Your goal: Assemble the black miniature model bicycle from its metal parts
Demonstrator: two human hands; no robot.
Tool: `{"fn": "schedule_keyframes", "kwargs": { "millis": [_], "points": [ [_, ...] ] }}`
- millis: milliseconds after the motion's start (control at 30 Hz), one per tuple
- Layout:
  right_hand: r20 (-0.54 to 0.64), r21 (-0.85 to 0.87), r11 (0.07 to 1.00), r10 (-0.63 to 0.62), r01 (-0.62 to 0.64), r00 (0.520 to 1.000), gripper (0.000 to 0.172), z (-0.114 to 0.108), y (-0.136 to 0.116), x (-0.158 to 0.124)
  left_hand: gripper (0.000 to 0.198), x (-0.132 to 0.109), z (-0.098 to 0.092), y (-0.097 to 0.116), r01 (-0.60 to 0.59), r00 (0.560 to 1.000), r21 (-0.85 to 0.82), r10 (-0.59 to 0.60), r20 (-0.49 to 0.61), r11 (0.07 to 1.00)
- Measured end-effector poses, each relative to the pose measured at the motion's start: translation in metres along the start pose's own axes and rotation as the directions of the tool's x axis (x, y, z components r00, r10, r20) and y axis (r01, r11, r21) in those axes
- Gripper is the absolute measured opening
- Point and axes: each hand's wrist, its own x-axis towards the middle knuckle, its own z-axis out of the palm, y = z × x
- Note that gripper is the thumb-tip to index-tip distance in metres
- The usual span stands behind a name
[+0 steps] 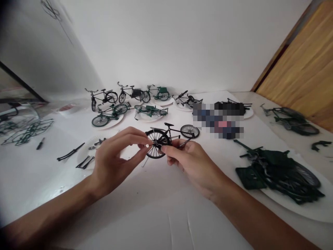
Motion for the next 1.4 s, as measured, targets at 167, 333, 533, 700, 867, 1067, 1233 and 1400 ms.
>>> {"fn": "schedule_keyframes", "kwargs": {
  "millis": [167,333,533,700,867,1067,1233,1400],
  "points": [
    [0.007,-0.008,1.000,-0.015,0.015,1.000,0.019,0.001,-0.002,-0.003,0.009,0.000,0.005,0.001,-0.023,0.999,0.109,0.020,0.031,0.994],
    [0.002,0.058,0.998,-0.023,0.023,1.000,0.016,0.001,-0.003,-0.002,0.012,-0.001,0.005,0.004,-0.014,1.000,0.031,0.015,-0.010,0.999],
    [-0.026,0.062,0.998,-0.030,0.032,0.999,0.018,0.001,-0.001,-0.001,0.017,-0.001,-0.004,0.004,0.152,0.988,-0.045,-0.152,0.009,0.987],
    [-0.012,0.049,0.998,-0.030,0.031,0.999,0.018,0.005,-0.003,-0.002,0.015,0.001,-0.006,0.005,0.100,0.975,0.222,-0.140,0.172,0.970],
    [0.000,0.048,0.999,-0.017,0.017,1.000,0.017,0.005,0.000,-0.003,0.020,0.002,0.001,0.014,0.057,0.977,0.445,-0.141,0.158,0.894],
    [0.023,0.048,0.999,0.002,-0.003,1.000,0.018,0.005,0.002,-0.004,0.015,0.001,0.002,0.013,-0.044,0.979,0.491,-0.060,0.193,0.870],
    [0.087,0.199,0.979,0.020,-0.037,0.996,0.016,0.006,0.001,-0.004,0.013,-0.002,0.001,0.007,-0.134,0.981,0.483,0.047,0.188,0.865],
    [0.093,0.236,0.970,0.030,-0.052,0.995,0.014,0.006,0.000,-0.004,0.012,-0.005,0.000,0.005,-0.182,0.975,0.494,0.090,0.204,0.850]
  ]
}}
